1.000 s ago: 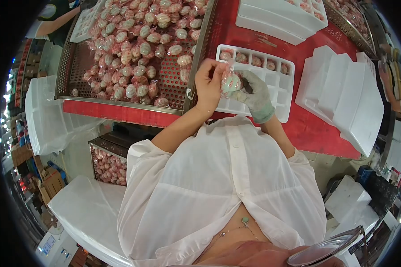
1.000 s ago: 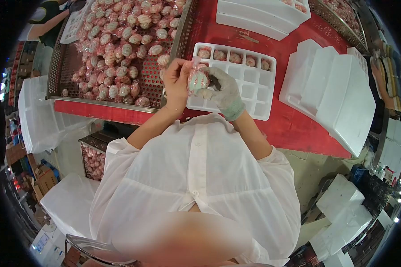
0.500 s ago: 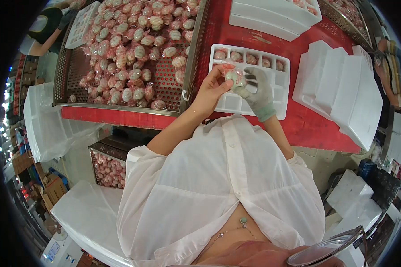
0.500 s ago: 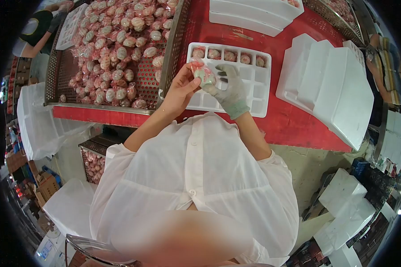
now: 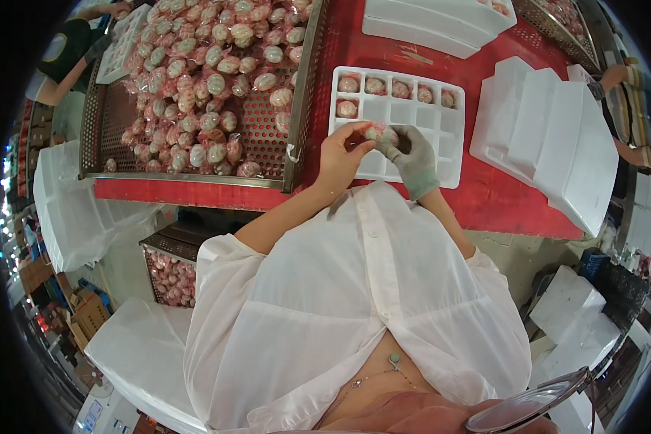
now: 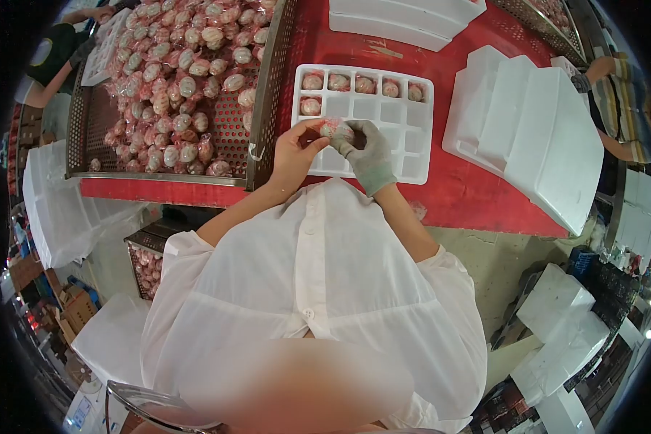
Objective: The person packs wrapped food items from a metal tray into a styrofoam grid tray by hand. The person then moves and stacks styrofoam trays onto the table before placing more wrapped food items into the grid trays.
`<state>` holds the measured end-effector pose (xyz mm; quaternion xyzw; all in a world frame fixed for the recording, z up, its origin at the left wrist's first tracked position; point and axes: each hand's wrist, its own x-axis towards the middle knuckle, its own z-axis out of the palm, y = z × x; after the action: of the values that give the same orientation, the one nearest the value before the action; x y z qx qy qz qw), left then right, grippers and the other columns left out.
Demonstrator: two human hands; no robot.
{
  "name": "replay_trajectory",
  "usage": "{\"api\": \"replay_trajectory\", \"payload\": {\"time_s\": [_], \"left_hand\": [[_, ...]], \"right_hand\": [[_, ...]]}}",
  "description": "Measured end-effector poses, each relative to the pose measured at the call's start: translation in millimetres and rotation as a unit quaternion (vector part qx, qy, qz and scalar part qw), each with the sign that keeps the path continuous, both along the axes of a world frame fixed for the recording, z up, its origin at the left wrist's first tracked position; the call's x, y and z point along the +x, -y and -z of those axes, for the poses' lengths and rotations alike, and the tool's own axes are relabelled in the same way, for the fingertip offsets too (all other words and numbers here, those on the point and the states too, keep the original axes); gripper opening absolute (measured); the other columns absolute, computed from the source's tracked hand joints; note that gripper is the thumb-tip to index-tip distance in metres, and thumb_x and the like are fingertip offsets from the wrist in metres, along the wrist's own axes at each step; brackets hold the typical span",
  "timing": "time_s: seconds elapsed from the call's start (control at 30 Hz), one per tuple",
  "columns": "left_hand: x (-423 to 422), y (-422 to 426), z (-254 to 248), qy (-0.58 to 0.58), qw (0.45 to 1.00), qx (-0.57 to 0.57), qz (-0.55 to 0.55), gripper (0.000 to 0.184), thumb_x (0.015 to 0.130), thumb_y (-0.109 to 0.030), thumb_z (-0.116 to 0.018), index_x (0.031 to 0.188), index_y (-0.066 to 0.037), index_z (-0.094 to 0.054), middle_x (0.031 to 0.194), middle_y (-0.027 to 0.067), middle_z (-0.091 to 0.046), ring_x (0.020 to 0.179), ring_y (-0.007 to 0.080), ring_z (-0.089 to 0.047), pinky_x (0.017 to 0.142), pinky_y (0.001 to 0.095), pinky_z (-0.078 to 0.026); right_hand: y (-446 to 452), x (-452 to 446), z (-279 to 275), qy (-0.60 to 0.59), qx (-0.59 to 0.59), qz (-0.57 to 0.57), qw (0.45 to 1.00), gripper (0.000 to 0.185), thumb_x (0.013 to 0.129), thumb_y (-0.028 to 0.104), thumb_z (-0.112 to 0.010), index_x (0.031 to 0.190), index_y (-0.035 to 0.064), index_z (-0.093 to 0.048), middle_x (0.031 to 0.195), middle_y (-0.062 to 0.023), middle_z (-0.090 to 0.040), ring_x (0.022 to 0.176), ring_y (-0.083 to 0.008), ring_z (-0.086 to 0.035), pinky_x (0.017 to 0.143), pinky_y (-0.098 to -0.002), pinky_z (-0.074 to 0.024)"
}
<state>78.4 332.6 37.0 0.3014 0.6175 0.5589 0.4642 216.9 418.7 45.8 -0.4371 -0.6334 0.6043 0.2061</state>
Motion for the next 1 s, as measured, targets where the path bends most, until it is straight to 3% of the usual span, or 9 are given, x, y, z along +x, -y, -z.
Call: {"api": "replay_trajectory", "payload": {"time_s": [0.13, 0.2, 0.37, 0.57, 0.63, 0.83, 0.9, 0.93, 1.0], "left_hand": [[15, -4, 31, -0.003, 0.996, 0.074, -0.051, 0.044, 0.082, 0.005, -0.061, 0.124, -0.002, -0.055, 0.100, 0.0099, -0.063, 0.087, 0.0165, -0.062, 0.076, 0.0276, -0.050], [15, -8, 33, -0.181, 0.982, 0.034, -0.032, 0.049, 0.080, 0.000, -0.063, 0.127, -0.002, -0.053, 0.095, 0.0128, -0.058, 0.087, 0.0235, -0.059, 0.074, 0.0336, -0.048], [6, -32, 54, -0.212, 0.974, -0.075, 0.039, 0.060, 0.077, -0.008, -0.066, 0.132, 0.000, -0.046, 0.091, 0.0160, -0.053, 0.086, 0.0299, -0.055, 0.074, 0.0387, -0.046], [14, -28, 76, -0.221, 0.975, -0.015, 0.006, 0.069, 0.073, -0.004, -0.067, 0.134, 0.001, -0.036, 0.095, 0.0168, -0.055, 0.087, 0.0306, -0.058, 0.077, 0.0393, -0.047], [15, -21, 74, -0.203, 0.979, 0.006, -0.016, 0.069, 0.073, -0.001, -0.067, 0.134, 0.001, -0.035, 0.097, 0.0166, -0.056, 0.088, 0.0302, -0.059, 0.079, 0.0392, -0.048], [-13, -16, 80, -0.073, 0.993, 0.001, 0.088, 0.044, 0.082, -0.001, -0.062, 0.124, -0.004, -0.048, 0.105, 0.0083, -0.062, 0.095, 0.0184, -0.061, 0.080, 0.0307, -0.049], [-53, -15, 26, -0.117, 0.980, 0.048, 0.154, 0.031, 0.083, -0.002, -0.063, 0.113, -0.004, -0.057, 0.099, 0.0059, -0.064, 0.091, 0.0149, -0.062, 0.078, 0.0283, -0.050], [-76, -15, 14, -0.156, 0.973, 0.125, 0.115, 0.018, 0.085, -0.003, -0.063, 0.103, -0.003, -0.063, 0.093, 0.0037, -0.066, 0.087, 0.0124, -0.061, 0.076, 0.0274, -0.050], [-122, -11, -12, -0.104, 0.994, 0.021, -0.040, 0.011, 0.085, -0.005, -0.060, 0.092, 0.000, -0.066, 0.085, 0.0074, -0.068, 0.081, 0.0148, -0.065, 0.071, 0.0277, -0.051]], "right_hand": [[-2, -5, 1, 0.104, 0.171, 0.014, 0.980, 0.034, 0.077, 0.012, -0.074, 0.105, 0.0007, -0.059, 0.098, -0.0137, -0.061, 0.083, -0.0226, -0.062, 0.073, -0.0323, -0.0516], [-8, -9, 6, 0.114, 0.207, 0.014, 0.972, 0.033, 0.077, 0.015, -0.074, 0.103, 0.0011, -0.059, 0.096, -0.0152, -0.060, 0.081, -0.0258, -0.061, 0.071, -0.0347, -0.0509], [-35, -28, 34, 0.131, 0.255, 0.012, 0.958, 0.033, 0.074, 0.020, -0.075, 0.097, 0.0019, -0.059, 0.097, -0.0172, -0.058, 0.084, -0.0321, -0.061, 0.069, -0.0415, -0.0489], [-64, -58, 70, 0.255, 0.379, -0.103, 0.884, 0.028, 0.075, 0.019, -0.067, 0.097, 0.0035, -0.059, 0.099, -0.0177, -0.060, 0.084, -0.0362, -0.060, 0.074, -0.0447, -0.0479], [-59, -73, 65, 0.392, 0.402, -0.159, 0.812, 0.026, 0.078, 0.021, -0.064, 0.098, 0.0047, -0.059, 0.107, -0.0185, -0.058, 0.090, -0.0368, -0.060, 0.075, -0.0459, -0.0484], [-80, -63, 73, 0.378, 0.406, -0.278, 0.785, 0.024, 0.078, 0.019, -0.063, 0.097, 0.0056, -0.058, 0.107, -0.0156, -0.059, 0.093, -0.0339, -0.061, 0.075, -0.0446, -0.0504], [-77, -75, 63, 0.385, 0.418, -0.284, 0.772, 0.020, 0.079, 0.018, -0.059, 0.094, 0.0057, -0.064, 0.101, -0.0163, -0.063, 0.091, -0.0329, -0.063, 0.074, -0.0437, -0.0514], [-76, -83, 57, 0.421, 0.405, -0.312, 0.749, 0.019, 0.079, 0.018, -0.058, 0.092, 0.0057, -0.066, 0.099, -0.0175, -0.065, 0.090, -0.0329, -0.065, 0.074, -0.0433, -0.0518], [-76, -90, 53, 0.446, 0.389, -0.341, 0.730, 0.021, 0.079, 0.017, -0.056, 0.084, 0.0050, -0.072, 0.095, -0.0205, -0.067, 0.088, -0.0336, -0.066, 0.075, -0.0421, -0.0526]]}}
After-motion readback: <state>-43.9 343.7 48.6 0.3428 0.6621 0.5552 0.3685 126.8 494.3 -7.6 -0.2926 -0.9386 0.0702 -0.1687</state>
